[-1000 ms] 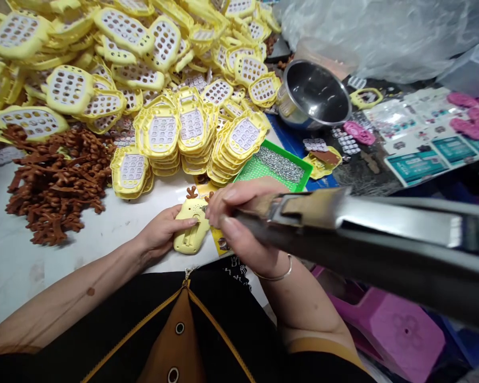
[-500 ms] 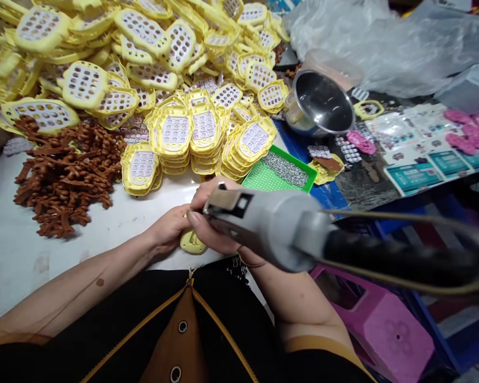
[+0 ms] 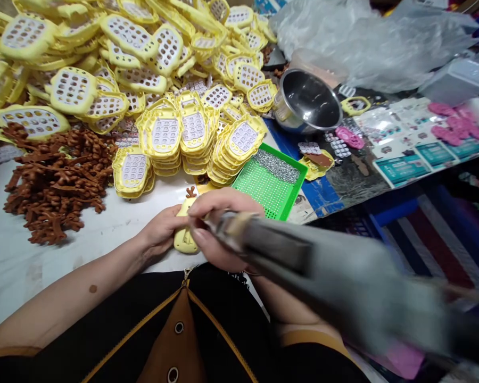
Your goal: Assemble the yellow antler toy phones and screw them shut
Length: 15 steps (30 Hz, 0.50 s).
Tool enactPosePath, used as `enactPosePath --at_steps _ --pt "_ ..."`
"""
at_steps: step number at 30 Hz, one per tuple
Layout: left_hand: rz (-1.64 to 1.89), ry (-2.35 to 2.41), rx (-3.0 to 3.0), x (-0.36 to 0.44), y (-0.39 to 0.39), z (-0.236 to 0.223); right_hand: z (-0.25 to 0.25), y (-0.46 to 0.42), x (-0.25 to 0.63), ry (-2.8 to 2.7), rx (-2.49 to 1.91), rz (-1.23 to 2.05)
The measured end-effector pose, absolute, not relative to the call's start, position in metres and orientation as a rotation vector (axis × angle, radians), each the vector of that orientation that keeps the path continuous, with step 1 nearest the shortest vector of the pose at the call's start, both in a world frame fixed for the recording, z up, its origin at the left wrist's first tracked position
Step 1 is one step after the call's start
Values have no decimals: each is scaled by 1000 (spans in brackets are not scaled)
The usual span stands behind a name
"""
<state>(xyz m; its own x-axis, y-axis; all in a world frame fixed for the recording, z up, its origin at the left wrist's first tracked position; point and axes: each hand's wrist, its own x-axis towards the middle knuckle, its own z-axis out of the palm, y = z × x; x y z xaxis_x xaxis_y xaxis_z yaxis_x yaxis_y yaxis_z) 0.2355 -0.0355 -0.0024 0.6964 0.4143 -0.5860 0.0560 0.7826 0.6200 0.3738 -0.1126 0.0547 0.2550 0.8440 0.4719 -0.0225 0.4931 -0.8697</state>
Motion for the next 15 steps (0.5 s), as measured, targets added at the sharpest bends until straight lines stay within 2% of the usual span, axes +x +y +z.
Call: enactPosePath --at_steps 3,7,15 --pt "293 811 581 238 -35 -2 61 -112 394 -1181 -751 531" --pt "384 842 539 241 -35 0 45 -102 428 -1151 -869 363" --pt "374 868 560 243 -35 1 10 -93 450 -1042 -1024 304"
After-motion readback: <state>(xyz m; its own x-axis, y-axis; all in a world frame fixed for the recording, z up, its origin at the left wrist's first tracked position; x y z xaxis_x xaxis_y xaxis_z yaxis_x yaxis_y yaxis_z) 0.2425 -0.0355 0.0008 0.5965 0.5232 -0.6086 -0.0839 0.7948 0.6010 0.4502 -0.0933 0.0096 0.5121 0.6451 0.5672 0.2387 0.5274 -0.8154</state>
